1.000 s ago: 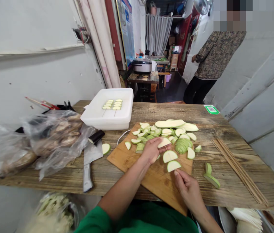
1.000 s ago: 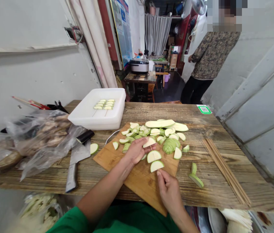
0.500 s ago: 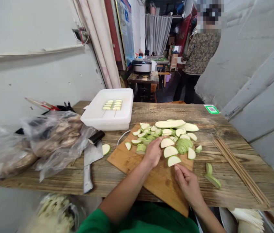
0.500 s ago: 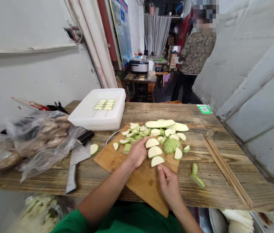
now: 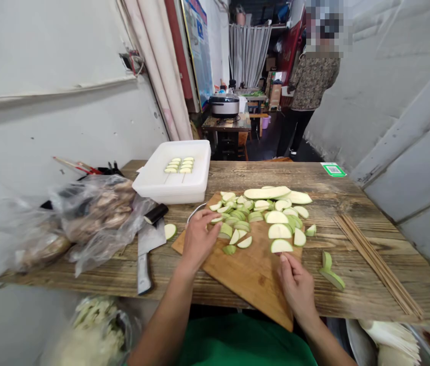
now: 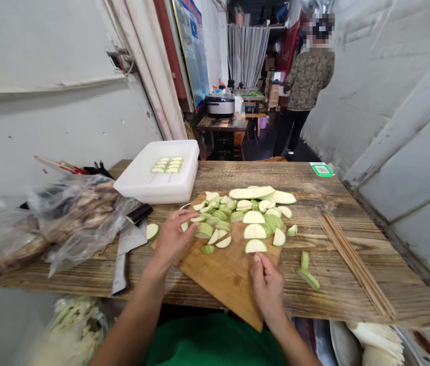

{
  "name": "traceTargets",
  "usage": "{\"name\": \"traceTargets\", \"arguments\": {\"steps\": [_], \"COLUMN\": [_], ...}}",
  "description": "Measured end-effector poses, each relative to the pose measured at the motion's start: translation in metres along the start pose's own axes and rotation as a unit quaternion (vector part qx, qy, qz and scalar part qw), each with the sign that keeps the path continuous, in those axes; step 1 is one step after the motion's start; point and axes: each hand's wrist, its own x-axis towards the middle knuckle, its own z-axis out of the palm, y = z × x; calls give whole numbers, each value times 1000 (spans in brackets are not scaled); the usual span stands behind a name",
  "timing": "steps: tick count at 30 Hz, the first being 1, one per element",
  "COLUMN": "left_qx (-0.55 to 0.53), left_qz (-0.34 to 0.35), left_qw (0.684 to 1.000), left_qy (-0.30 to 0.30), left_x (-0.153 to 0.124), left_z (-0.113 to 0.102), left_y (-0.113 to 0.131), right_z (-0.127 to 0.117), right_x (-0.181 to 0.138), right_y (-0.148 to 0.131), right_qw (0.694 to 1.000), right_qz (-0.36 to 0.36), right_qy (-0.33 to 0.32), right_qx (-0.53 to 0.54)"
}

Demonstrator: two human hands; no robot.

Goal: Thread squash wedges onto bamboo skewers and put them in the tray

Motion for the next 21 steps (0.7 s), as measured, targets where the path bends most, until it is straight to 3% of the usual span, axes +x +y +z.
{"name": "traceTargets", "arguments": {"steps": [5, 10, 21], "left_qx": [94, 157, 275], "left_qz": [80, 47, 83], "left_qw": [980, 975, 940], "left_qy": [-156, -148, -182], "left_x": [-16, -19, -13], "left_z": [8, 10, 27], "left_y": [7, 14, 25], "right_z": [0, 0, 3], "right_x": [-1, -2, 0], "right_y": [-2, 2, 9], "right_qw": [999, 999, 998], "right_qz": [14, -15, -60], "right_qy": [4, 18, 27], "right_qx": [34, 24, -14]}}
